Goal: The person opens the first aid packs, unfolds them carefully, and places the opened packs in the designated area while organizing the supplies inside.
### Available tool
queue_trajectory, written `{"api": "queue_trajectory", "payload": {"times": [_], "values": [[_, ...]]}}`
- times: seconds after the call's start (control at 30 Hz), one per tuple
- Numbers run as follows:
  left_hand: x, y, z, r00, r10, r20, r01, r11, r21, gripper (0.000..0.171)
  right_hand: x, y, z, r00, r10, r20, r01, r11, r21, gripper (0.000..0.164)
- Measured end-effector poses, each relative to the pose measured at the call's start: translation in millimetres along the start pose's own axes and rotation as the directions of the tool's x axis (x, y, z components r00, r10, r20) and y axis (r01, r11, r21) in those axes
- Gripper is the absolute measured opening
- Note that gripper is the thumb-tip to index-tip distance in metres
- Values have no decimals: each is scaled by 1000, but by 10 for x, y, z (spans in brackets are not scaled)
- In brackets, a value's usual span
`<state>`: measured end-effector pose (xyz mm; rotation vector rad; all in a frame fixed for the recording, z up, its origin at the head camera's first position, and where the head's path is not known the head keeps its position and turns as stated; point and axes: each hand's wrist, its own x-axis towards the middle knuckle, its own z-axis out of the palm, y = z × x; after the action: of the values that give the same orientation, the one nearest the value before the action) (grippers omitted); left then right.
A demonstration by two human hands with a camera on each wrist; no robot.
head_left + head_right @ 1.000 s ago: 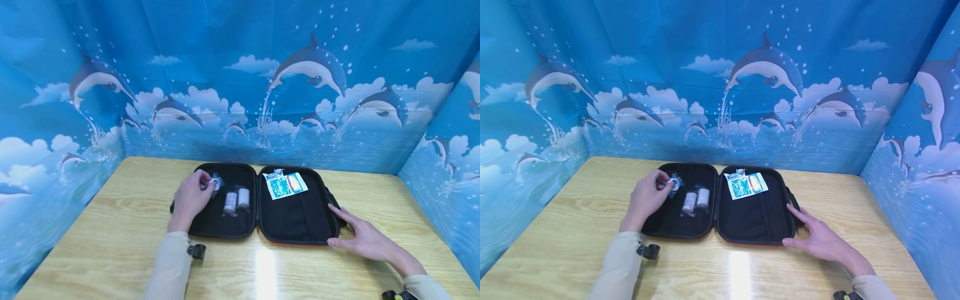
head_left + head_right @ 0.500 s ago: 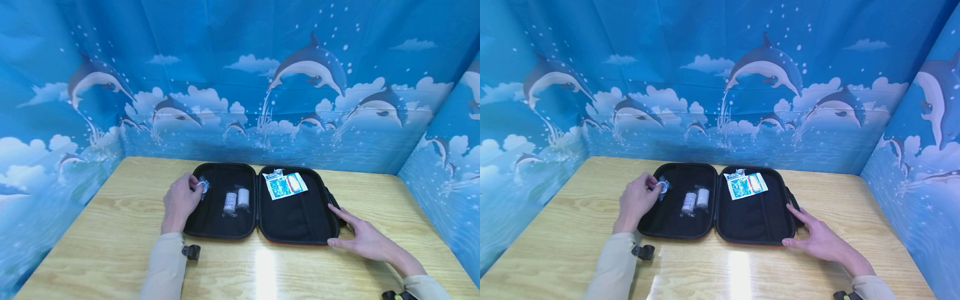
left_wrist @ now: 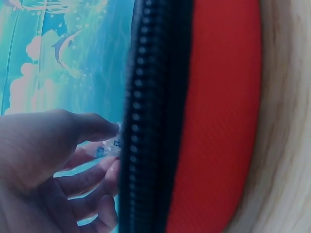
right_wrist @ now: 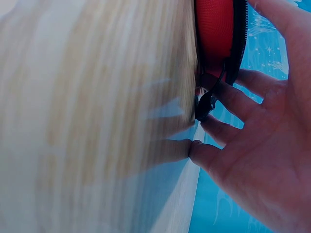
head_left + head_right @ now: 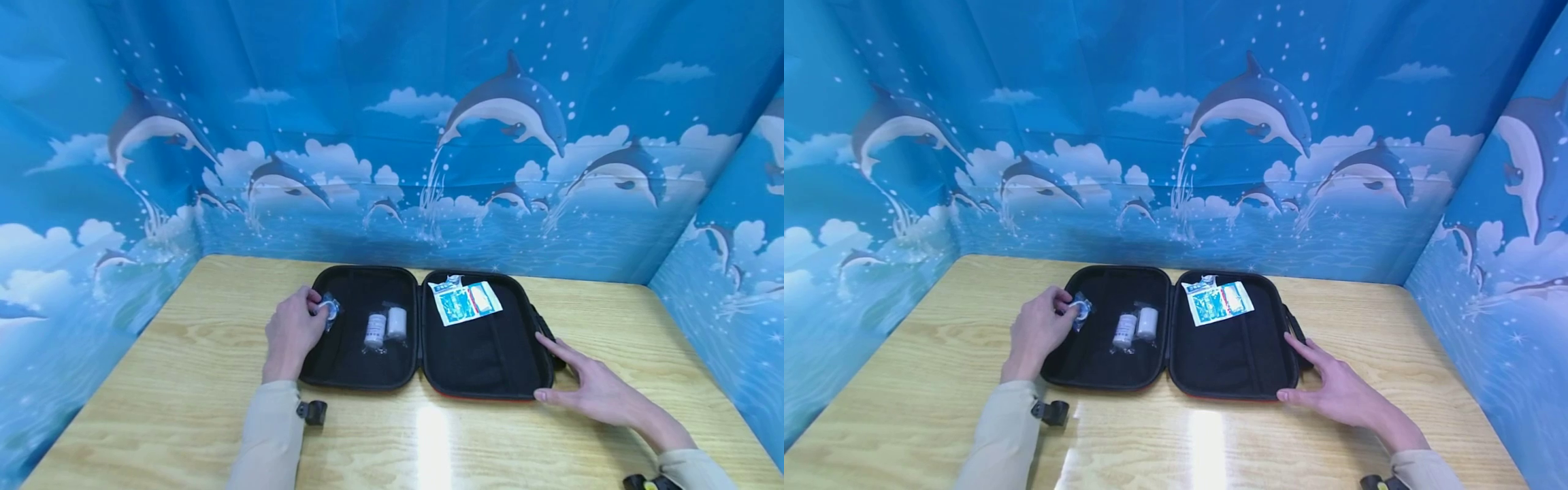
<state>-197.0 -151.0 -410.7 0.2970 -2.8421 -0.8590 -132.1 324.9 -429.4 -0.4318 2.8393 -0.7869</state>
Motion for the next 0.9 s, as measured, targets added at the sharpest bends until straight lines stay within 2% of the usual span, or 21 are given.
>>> {"api": "queue_trajectory", "payload": {"times": [0.37,0.63,0.9], "values": [[2,39,20,999,17,40,-19,999,47,20,-6,0,7,1000,5,2,-5,1000,0,94],[15,67,-36,995,44,85,-52,994,97,17,-11,2,-14,1000,9,-1,-9,1000,0,94],[14,74,-14,994,72,88,-78,995,62,14,2,12,-4,1000,8,4,-8,1000,-3,94]]}}
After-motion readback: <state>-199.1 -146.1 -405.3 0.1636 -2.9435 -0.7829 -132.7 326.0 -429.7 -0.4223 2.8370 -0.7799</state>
